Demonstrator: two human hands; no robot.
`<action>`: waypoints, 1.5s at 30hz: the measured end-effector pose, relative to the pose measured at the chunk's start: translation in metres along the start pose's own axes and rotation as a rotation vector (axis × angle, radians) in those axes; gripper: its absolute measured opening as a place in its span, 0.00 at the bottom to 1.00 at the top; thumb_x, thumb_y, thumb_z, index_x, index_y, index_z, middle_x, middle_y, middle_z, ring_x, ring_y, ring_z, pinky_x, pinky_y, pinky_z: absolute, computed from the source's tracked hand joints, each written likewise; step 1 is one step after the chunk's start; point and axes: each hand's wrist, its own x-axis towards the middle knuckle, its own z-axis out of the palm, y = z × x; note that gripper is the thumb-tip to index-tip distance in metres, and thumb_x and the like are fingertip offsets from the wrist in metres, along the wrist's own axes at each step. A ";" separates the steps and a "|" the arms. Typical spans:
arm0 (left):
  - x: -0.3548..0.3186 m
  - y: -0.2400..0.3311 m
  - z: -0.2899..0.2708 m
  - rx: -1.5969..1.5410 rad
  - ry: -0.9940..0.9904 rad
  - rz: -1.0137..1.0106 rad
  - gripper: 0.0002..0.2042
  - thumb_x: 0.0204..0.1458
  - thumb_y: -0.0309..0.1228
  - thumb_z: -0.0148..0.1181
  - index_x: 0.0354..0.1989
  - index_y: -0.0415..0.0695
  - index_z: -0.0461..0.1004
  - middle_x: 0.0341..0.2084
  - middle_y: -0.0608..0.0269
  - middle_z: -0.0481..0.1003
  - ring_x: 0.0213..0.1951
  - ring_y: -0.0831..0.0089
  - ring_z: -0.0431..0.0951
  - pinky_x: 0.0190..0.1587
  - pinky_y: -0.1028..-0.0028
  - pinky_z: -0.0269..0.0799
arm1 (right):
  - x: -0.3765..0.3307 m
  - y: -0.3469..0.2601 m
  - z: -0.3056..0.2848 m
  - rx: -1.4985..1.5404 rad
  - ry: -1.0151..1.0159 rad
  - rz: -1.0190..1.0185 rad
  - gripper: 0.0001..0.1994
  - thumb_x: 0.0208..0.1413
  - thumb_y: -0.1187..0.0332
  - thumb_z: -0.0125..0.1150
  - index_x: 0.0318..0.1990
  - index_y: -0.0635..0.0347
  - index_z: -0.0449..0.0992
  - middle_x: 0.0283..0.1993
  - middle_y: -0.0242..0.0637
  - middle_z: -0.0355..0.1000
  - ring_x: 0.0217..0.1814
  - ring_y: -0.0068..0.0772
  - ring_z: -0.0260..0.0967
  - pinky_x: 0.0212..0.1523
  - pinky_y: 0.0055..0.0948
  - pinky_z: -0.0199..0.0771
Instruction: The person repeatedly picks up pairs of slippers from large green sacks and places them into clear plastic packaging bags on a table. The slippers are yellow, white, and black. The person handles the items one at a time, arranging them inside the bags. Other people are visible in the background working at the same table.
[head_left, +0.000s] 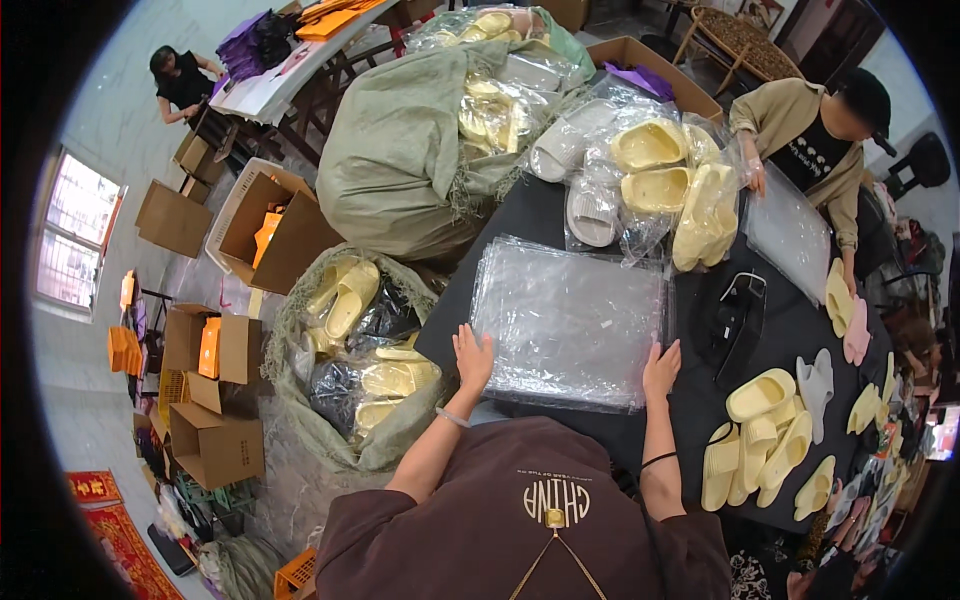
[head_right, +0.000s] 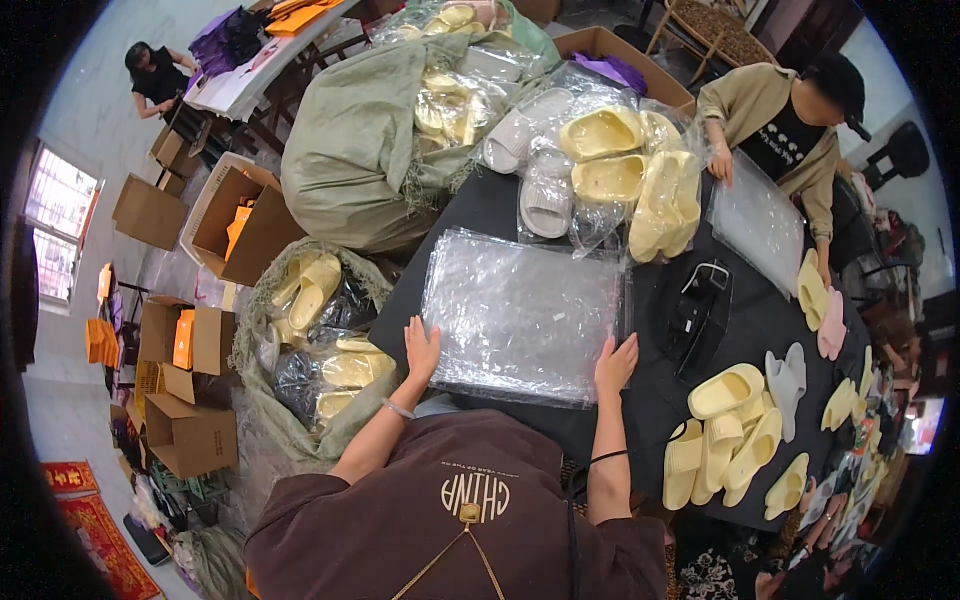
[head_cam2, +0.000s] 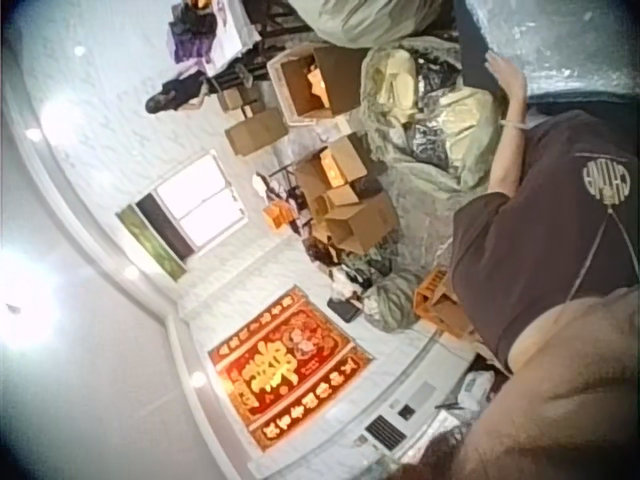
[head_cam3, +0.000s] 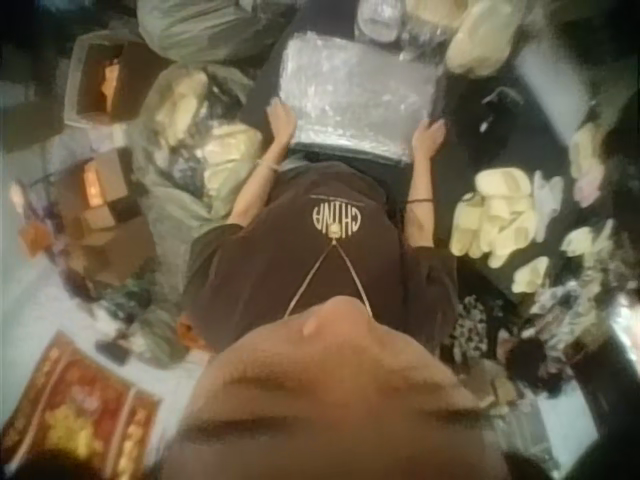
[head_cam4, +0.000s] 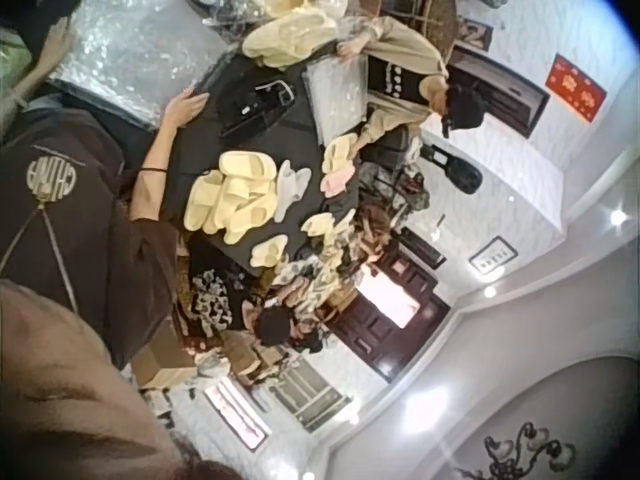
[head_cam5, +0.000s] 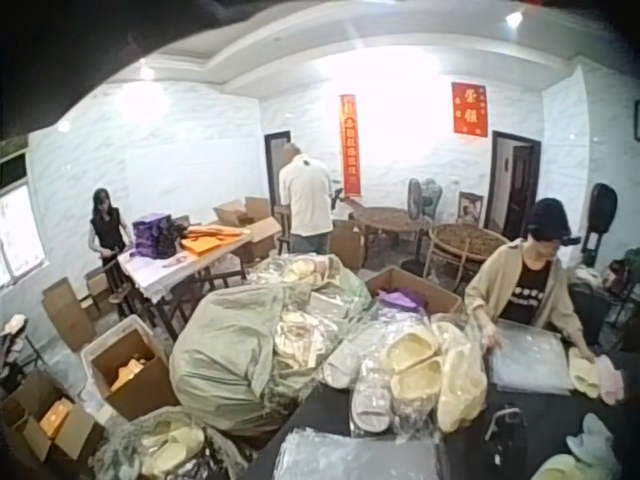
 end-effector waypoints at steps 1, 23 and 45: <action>-0.001 0.005 -0.002 0.034 -0.012 -0.015 0.32 0.56 0.44 0.48 0.63 0.33 0.52 0.65 0.46 0.51 0.66 0.51 0.48 0.65 0.59 0.48 | -0.006 -0.004 0.002 0.021 -0.036 -0.002 0.31 0.61 0.54 0.43 0.64 0.69 0.51 0.64 0.55 0.53 0.66 0.54 0.49 0.63 0.45 0.51; 0.028 -0.257 -0.110 -0.036 0.608 -0.332 0.36 0.42 0.27 0.62 0.60 0.30 0.53 0.57 0.39 0.59 0.61 0.49 0.57 0.62 0.61 0.53 | -0.146 0.011 -0.054 0.127 -0.048 -0.255 0.19 0.59 0.70 0.44 0.56 0.72 0.62 0.62 0.54 0.57 0.64 0.51 0.53 0.64 0.42 0.51; 0.083 -0.285 -0.080 1.128 -0.610 0.390 0.09 0.45 0.29 0.54 0.32 0.46 0.79 0.36 0.56 0.77 0.42 0.62 0.77 0.44 0.65 0.70 | -0.131 -0.013 -0.059 0.174 -0.088 -0.149 0.17 0.53 0.77 0.46 0.51 0.68 0.68 0.56 0.49 0.65 0.59 0.49 0.61 0.61 0.39 0.57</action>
